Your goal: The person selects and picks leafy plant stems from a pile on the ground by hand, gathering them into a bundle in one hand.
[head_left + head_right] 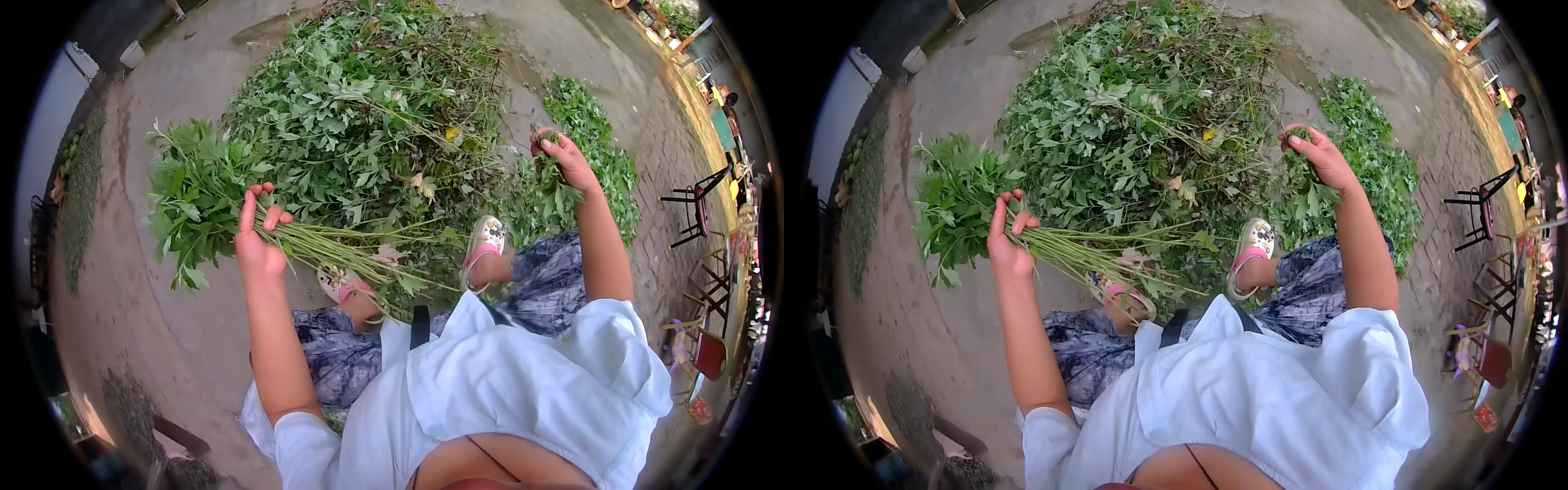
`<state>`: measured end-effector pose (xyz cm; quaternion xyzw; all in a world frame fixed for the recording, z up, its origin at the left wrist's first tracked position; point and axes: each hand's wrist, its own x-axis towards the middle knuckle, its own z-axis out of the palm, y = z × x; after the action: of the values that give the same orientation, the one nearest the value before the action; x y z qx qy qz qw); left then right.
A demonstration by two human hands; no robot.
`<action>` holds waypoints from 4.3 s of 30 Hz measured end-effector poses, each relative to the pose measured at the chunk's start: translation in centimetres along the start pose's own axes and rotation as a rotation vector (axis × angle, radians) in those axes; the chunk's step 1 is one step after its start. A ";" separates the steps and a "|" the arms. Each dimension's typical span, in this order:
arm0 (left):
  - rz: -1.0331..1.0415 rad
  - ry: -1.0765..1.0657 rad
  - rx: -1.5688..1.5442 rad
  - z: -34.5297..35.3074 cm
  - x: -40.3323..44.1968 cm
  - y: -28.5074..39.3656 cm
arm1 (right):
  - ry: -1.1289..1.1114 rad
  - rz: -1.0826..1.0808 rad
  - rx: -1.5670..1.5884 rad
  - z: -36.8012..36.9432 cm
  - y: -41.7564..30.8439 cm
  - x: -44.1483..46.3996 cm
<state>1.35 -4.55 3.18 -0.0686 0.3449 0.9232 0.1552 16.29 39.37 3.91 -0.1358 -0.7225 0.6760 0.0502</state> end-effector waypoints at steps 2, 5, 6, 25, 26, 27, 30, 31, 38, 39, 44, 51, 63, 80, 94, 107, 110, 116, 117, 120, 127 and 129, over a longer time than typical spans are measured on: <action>-0.018 -0.031 -0.019 -0.3 -0.1 0.0 | 0.050 0.145 -0.227 -5.2 -0.3 -1.2; -0.017 0.002 -0.004 0.6 -0.5 -0.1 | 0.154 0.267 -0.247 -6.4 -1.8 -3.1; -0.020 -0.053 -0.006 -0.1 -0.2 -0.2 | 0.238 0.263 -0.189 -6.1 -2.3 -3.6; 0.051 -0.033 -0.169 -0.7 -0.2 0.5 | -0.938 0.236 -0.109 19.4 2.5 -0.5; 0.052 -0.029 -0.171 -0.9 -0.2 0.5 | -0.918 0.311 -0.078 19.4 3.0 -0.3; 0.055 -0.048 -0.197 -1.1 -0.1 0.6 | -0.896 0.384 -0.047 19.4 2.9 -0.2; 0.072 -0.060 -0.223 -1.4 0.0 0.6 | -0.920 0.358 -0.080 19.5 1.8 -0.9; 0.083 -0.052 -0.223 -1.4 0.0 0.6 | -0.959 0.281 -0.112 19.6 1.6 -0.9; 0.097 0.025 -0.167 -1.3 0.3 0.2 | -0.990 0.321 0.002 20.0 2.6 -1.5; 0.100 0.038 -0.157 -1.3 0.4 0.0 | -0.990 0.321 0.003 20.1 2.4 -1.8; 0.104 0.098 -0.131 -1.1 0.5 -0.1 | -0.697 0.020 -0.178 20.8 3.4 -2.5; 0.126 0.093 -0.060 -0.4 0.2 -0.8 | -0.416 -0.486 -1.039 19.7 -0.1 -3.5; 0.037 0.086 0.148 2.1 -1.4 -4.5 | -0.443 -0.281 -1.383 15.6 0.1 -3.9; -0.214 -0.407 0.007 1.5 -0.8 -2.2 | -0.376 -0.229 -0.396 18.7 -4.4 0.1; -0.139 -0.205 0.114 -0.2 -0.8 -0.7 | -0.478 -0.240 -1.214 19.5 -0.1 5.0; 0.008 0.204 0.190 0.0 1.4 -0.7 | 0.307 -0.259 -0.439 19.6 -0.5 16.6; 0.039 0.232 0.135 -1.1 1.7 -0.4 | 0.222 -0.337 -0.043 17.0 -3.0 14.5; -0.039 0.227 0.040 -1.4 1.6 -0.6 | 0.214 -0.335 -0.553 14.3 0.9 13.9; -0.041 0.228 0.039 -1.1 1.6 -0.8 | 0.216 -0.343 -0.693 14.7 2.0 14.3; -0.106 0.138 0.099 -0.6 2.0 -1.1 | 0.113 -0.155 -0.946 18.0 3.1 14.1; -0.104 0.125 0.091 0.4 2.6 -1.3 | -0.166 -0.166 0.035 17.2 -1.4 12.9; -0.104 0.147 0.071 0.8 2.7 -1.2 | -0.332 -0.020 0.370 16.0 -5.1 9.9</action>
<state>-0.80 -2.56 2.39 -0.1486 0.3839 0.8935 0.1797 2.11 26.34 6.56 -0.0041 -0.5862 0.8092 -0.0386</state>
